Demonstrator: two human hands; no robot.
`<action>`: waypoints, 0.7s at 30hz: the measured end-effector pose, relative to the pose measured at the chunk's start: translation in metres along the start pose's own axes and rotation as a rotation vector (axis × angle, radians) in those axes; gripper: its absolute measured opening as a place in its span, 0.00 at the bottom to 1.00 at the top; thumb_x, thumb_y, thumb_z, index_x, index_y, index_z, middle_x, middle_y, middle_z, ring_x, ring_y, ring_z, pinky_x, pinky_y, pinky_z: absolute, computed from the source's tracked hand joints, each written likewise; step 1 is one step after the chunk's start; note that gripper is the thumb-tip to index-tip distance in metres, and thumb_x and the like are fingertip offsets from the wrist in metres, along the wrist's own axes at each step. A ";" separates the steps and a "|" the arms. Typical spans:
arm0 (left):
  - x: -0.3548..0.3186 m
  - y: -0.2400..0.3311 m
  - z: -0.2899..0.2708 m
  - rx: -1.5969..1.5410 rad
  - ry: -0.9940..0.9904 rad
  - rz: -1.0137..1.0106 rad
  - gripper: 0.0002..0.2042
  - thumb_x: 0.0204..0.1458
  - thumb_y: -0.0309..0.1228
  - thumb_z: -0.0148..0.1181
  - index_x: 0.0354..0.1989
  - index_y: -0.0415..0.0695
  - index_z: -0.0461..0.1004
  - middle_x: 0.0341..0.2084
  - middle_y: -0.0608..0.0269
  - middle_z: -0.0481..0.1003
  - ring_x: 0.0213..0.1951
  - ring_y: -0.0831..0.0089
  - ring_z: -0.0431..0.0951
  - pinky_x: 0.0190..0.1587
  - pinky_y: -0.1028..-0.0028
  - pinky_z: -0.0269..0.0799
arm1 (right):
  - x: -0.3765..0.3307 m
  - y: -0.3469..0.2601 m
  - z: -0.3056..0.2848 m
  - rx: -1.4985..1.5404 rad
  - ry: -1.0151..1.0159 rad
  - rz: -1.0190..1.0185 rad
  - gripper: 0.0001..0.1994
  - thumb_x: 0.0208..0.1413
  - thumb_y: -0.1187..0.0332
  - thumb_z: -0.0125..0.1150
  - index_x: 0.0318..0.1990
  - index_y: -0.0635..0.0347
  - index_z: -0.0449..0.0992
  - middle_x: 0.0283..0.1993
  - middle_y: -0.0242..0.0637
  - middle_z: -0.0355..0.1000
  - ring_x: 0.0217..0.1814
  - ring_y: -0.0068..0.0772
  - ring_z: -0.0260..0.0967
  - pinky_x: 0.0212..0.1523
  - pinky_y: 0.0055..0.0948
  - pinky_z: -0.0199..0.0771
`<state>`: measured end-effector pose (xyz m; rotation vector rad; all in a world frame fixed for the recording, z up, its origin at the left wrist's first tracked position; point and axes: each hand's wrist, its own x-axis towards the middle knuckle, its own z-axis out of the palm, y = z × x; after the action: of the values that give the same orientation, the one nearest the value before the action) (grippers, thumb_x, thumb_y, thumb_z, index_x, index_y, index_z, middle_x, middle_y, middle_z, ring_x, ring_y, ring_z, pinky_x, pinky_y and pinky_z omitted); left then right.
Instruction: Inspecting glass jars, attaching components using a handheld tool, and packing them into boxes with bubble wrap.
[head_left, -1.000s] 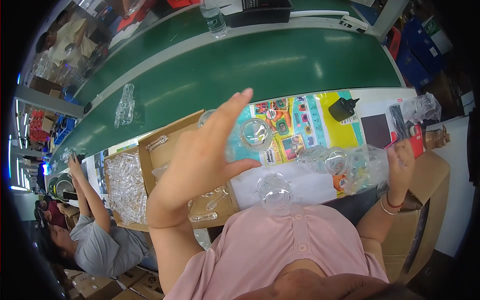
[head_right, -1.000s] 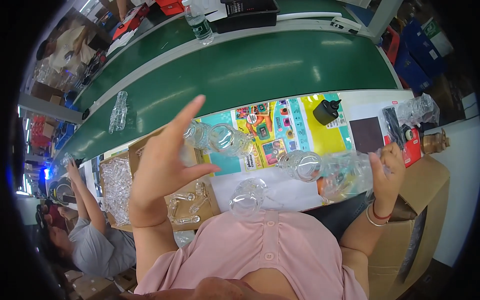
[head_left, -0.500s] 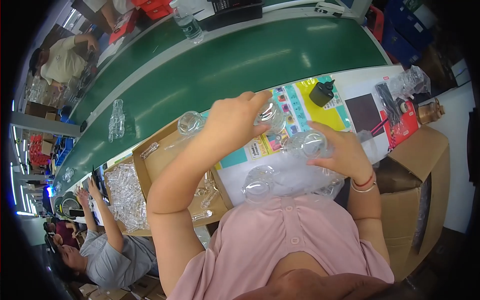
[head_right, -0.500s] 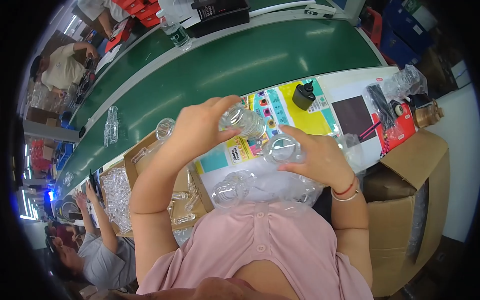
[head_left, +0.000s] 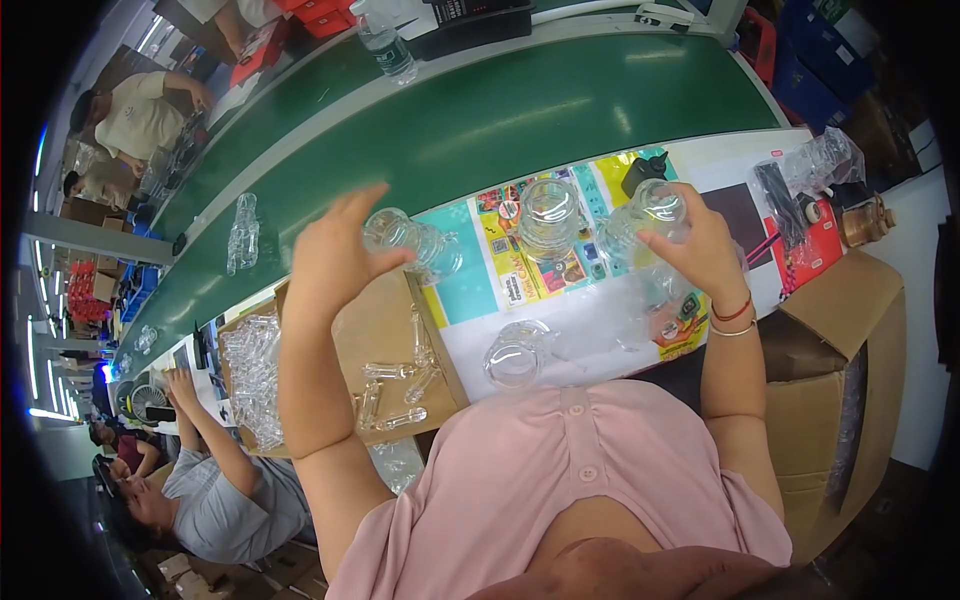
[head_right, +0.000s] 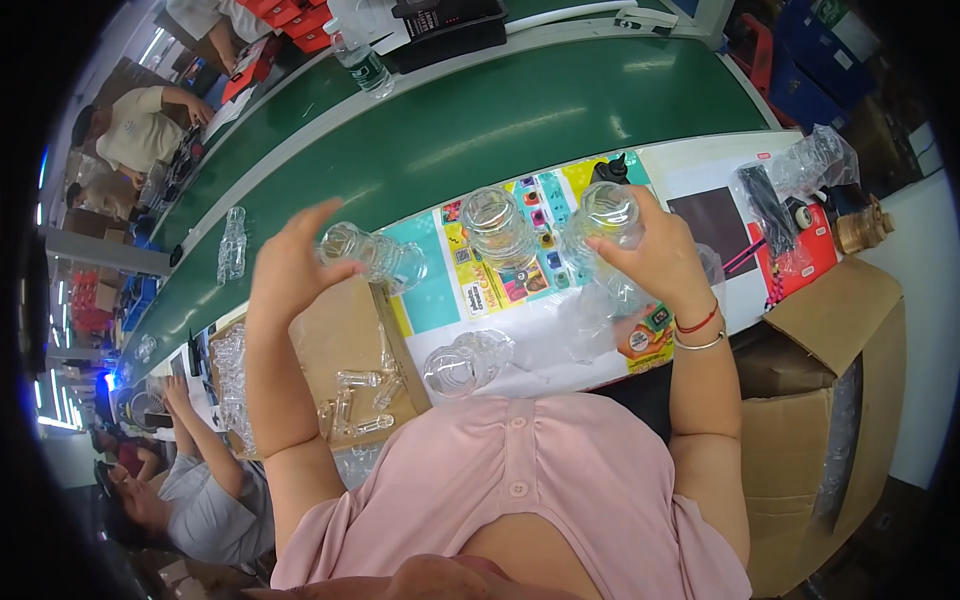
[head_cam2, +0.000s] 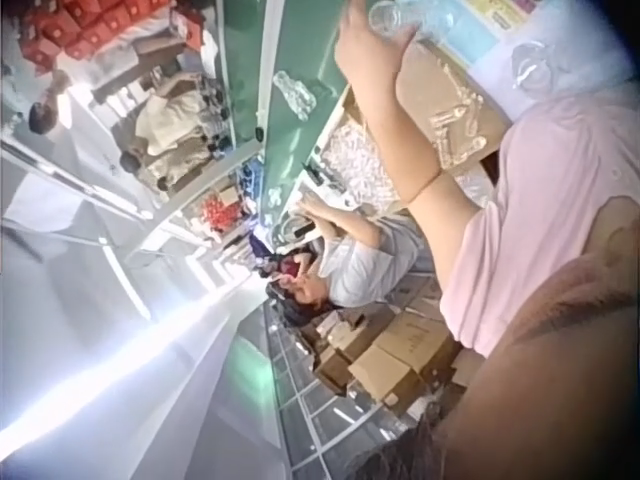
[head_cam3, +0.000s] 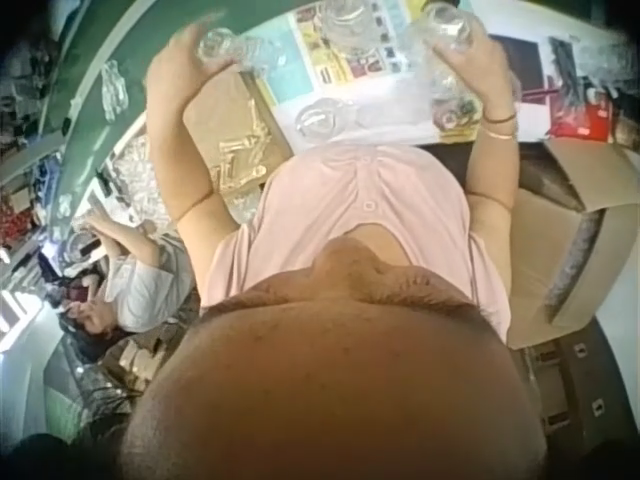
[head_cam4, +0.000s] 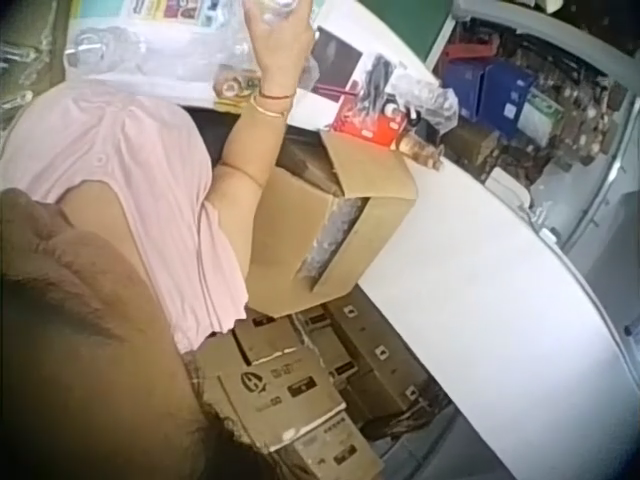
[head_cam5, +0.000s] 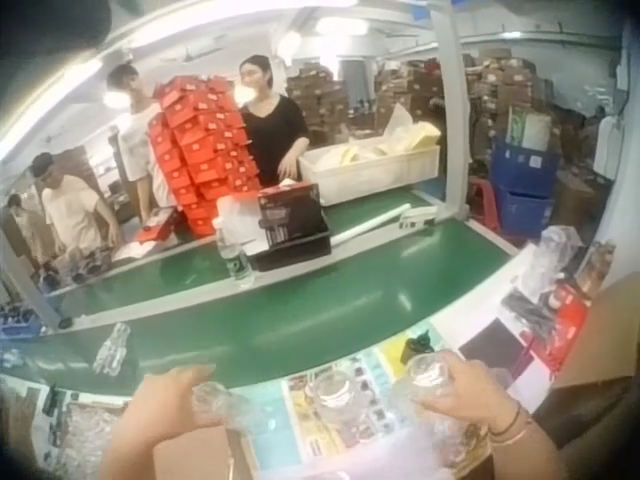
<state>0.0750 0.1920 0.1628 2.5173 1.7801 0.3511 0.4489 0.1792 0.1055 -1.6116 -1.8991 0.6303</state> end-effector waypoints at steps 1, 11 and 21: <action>-0.003 -0.008 0.007 -0.041 -0.040 0.049 0.29 0.31 0.39 0.69 0.47 0.48 0.68 0.39 0.55 0.73 0.37 0.59 0.75 0.36 0.69 0.72 | 0.002 -0.002 -0.001 0.010 -0.013 -0.012 0.27 0.36 0.68 0.68 0.48 0.61 0.66 0.37 0.46 0.72 0.41 0.43 0.72 0.40 0.29 0.70; -0.003 0.041 0.021 -0.206 -0.102 -0.016 0.28 0.31 0.38 0.69 0.45 0.49 0.69 0.33 0.55 0.75 0.31 0.60 0.76 0.35 0.67 0.71 | -0.041 -0.012 -0.047 0.123 0.128 -0.206 0.10 0.37 0.74 0.65 0.27 0.66 0.70 0.19 0.35 0.62 0.21 0.27 0.59 0.24 0.23 0.57; -0.055 0.109 -0.024 -0.856 0.080 0.363 0.49 0.24 0.44 0.73 0.59 0.41 0.54 0.49 0.51 0.67 0.48 0.52 0.70 0.41 0.70 0.69 | -0.069 -0.094 -0.043 0.228 0.028 -1.014 0.12 0.37 0.65 0.67 0.19 0.59 0.69 0.19 0.33 0.64 0.21 0.34 0.61 0.25 0.31 0.64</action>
<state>0.1535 0.1010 0.1945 2.1455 0.8572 0.9839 0.4184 0.0948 0.1924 -0.3760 -2.1853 0.3406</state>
